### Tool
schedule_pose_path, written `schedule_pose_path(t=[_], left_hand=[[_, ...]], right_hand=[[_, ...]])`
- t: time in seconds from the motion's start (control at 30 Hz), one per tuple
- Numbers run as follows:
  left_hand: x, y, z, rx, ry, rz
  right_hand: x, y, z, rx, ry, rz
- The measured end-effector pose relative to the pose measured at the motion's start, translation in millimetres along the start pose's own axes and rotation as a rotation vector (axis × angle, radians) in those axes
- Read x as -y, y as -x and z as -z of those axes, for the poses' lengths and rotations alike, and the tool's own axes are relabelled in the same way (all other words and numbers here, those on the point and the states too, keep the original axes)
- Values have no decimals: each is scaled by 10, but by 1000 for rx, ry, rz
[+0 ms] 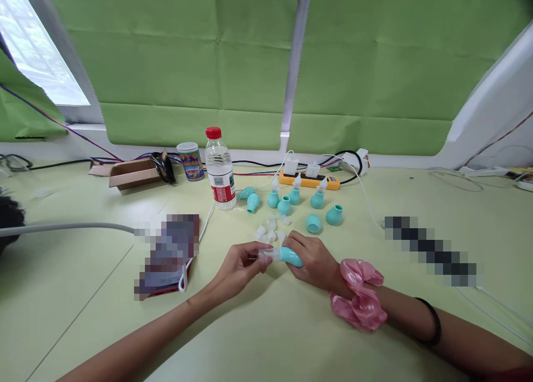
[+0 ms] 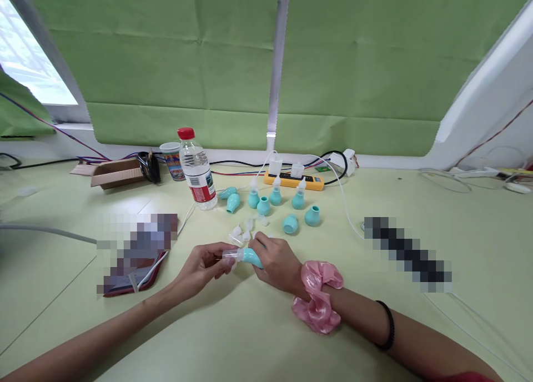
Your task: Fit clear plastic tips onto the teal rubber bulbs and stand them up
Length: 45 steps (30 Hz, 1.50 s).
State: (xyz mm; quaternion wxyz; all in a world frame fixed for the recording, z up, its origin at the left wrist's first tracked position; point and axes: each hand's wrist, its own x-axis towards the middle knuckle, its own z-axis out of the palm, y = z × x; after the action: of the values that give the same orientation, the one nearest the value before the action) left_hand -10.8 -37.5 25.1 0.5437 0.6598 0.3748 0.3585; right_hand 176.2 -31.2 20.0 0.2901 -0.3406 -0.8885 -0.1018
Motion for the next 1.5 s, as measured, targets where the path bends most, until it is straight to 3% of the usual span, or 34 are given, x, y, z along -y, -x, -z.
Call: schedule_pose_path(t=[0.1,0.23,0.37,0.57,0.73,0.83,0.97,1.07,1.2,1.3,1.4,1.5], left_hand=[[13,41,-20,-42,-196,-79],[48,86,-36,-107,-395,-224],[32,107,-30,-58,-520,-369],[5,149,-53,62,-699,-536],[53,167,-78,113,-843,-716],[65,170,-82,108,-813,-710],[40,158,-31,82,-695,-627],[23,119,45,-4,-638,-601],[58,22,86,-173,-859,-423],[110,-26,55,-130,-1077,-332],[149,-36,36,-77,-1140,-328],[166,-44,56,-108,-1097,-337]], right_hand=[[41,-2,12,48,-124,-89],[84,-50,59,162,-483,-315],[46,-106,147,444,-780,-448],[-30,-104,220,883,-1034,-656],[-18,-108,236,952,-1080,-694],[-17,-120,255,1000,-1212,-715],[-12,-128,263,978,-1371,-706],[-24,-144,282,832,-1400,-657],[-125,-183,345,554,-1317,-682],[-204,-201,375,436,-1270,-718],[-216,-194,355,425,-1166,-685],[-195,-167,307,462,-1051,-642]])
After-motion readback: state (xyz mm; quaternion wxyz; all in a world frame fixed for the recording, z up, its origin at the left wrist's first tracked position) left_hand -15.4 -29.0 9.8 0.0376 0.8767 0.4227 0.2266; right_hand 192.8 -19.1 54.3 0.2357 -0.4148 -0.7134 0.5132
